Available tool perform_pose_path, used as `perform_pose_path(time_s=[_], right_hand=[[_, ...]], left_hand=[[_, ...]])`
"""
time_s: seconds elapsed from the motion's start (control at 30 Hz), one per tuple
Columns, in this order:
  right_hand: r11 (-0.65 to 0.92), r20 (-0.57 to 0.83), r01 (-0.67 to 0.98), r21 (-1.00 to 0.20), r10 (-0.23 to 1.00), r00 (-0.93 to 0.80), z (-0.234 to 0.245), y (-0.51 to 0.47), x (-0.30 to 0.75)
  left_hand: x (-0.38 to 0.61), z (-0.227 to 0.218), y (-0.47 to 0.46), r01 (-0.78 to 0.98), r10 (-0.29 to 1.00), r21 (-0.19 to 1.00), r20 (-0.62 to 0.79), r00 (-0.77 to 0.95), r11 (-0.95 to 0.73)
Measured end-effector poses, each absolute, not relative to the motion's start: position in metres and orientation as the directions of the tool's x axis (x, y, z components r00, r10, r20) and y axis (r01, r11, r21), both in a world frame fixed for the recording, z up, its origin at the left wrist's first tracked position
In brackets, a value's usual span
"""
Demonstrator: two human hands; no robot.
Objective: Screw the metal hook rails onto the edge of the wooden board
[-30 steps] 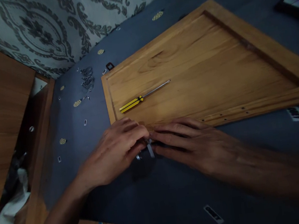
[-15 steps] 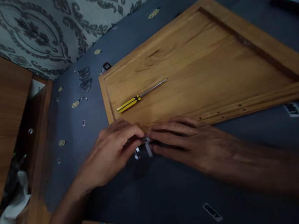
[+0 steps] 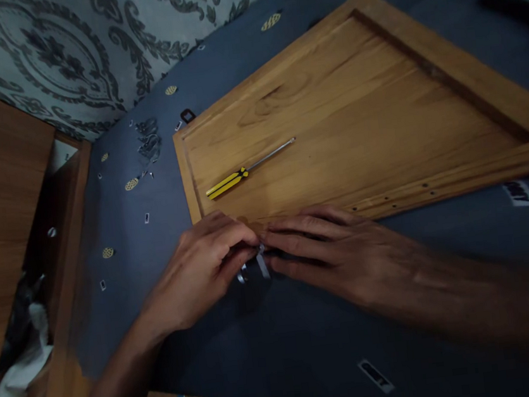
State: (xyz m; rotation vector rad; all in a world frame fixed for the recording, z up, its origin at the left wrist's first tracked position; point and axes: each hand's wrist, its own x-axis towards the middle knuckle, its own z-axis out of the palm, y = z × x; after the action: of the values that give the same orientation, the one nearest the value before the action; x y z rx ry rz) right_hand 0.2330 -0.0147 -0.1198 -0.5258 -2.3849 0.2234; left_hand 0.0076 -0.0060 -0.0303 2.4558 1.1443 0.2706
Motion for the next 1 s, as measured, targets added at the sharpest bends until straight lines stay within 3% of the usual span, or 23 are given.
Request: perform_pose_path(time_s=[0.57, 1.0], right_hand=[[0.901, 0.575, 0.312, -0.303, 0.433, -0.694, -0.122, -0.015, 0.234], [0.914, 0.586, 0.295, -0.278, 0.404, -0.703, -0.126, -0.012, 0.235]], left_hand=[[0.008, -0.031, -0.007, 0.695, 0.755, 0.403, -0.016, 0.655, -0.595], [-0.001, -0.029, -0.022, 0.702, 0.806, 0.453, 0.065, 0.588, -0.549]])
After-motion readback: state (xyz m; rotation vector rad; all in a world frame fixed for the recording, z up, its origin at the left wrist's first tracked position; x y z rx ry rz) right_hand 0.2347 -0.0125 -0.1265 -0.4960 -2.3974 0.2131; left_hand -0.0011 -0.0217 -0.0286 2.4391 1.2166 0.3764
